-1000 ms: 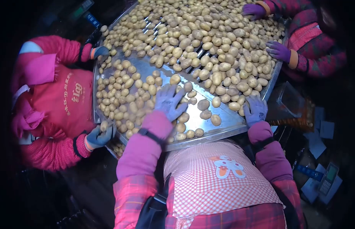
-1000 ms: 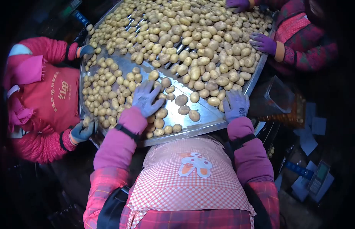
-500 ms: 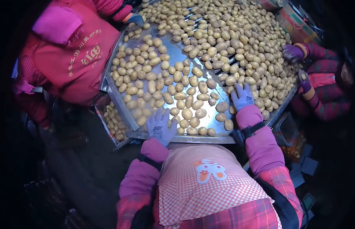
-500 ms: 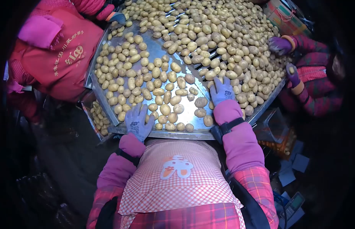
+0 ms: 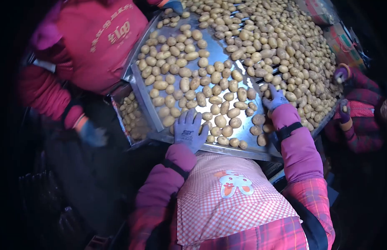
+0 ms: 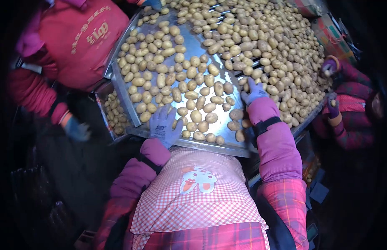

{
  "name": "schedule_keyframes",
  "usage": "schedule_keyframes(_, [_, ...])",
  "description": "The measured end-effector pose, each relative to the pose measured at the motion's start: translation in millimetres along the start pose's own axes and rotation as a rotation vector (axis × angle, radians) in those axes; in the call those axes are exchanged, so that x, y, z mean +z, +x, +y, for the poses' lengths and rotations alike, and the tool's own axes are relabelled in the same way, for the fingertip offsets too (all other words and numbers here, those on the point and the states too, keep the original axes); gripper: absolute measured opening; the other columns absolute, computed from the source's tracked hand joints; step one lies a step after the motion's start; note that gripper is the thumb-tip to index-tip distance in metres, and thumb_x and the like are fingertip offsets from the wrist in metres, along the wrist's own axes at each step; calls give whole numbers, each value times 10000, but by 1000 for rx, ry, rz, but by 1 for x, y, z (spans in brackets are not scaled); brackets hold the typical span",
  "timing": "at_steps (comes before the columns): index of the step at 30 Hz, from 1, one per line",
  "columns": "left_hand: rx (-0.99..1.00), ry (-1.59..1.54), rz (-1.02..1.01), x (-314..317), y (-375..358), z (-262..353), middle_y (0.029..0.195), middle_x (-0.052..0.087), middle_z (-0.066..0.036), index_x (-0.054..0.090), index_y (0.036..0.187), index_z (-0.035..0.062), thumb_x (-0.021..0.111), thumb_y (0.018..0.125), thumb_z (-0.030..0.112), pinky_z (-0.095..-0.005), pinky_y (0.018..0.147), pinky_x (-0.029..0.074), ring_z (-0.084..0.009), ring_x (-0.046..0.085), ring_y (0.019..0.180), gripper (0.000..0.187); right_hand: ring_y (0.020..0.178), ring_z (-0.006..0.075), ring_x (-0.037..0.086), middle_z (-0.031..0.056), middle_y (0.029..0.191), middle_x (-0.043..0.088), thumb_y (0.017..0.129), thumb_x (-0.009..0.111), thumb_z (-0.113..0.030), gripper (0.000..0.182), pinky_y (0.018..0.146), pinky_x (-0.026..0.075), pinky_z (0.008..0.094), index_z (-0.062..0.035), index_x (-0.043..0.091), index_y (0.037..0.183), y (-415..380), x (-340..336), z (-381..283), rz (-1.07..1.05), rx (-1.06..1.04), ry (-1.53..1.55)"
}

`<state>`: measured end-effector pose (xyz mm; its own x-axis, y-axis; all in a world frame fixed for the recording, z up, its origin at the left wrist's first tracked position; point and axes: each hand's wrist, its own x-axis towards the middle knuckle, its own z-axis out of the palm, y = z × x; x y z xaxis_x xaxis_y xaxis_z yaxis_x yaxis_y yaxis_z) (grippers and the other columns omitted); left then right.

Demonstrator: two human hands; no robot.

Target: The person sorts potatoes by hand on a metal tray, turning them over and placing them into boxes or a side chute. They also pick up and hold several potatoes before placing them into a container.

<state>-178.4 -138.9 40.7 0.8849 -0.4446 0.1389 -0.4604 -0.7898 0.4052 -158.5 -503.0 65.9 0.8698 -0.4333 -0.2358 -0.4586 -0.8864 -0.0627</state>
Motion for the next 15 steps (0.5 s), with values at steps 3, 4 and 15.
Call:
schedule_keyframes(3, [-9, -19, -1, 0, 1, -2, 1317, 512, -164, 603, 1200, 86, 676, 827, 350, -507, 972, 401, -372, 485, 1204, 463, 1285, 423, 480, 255, 1409, 447, 789, 682, -440, 749, 1052, 434, 455, -207, 418, 1449, 16, 0, -10, -76, 121, 24])
schedule_keyframes(4, [4, -34, 17, 0, 1, -1, 1318, 511, -162, 604, 1201, 85, 679, 826, 346, -505, 970, 404, -372, 487, 1202, 463, 1281, 420, 483, 254, 1404, 451, 796, 678, -429, 729, 1049, 436, 452, -188, 429, 1438, 15, -8, -14, -117, 133, 34])
schedule_keyframes(15, [-7, 47, 0, 10, -2, 1, 1334, 535, -192, 608, 1223, 87, 650, 835, 335, -514, 993, 406, -384, 502, 1226, 462, 1017, 359, 591, 171, 1129, 593, 878, 652, -318, 539, 853, 496, 449, -163, 495, 1369, -37, 35, 11, 408, -173, 389])
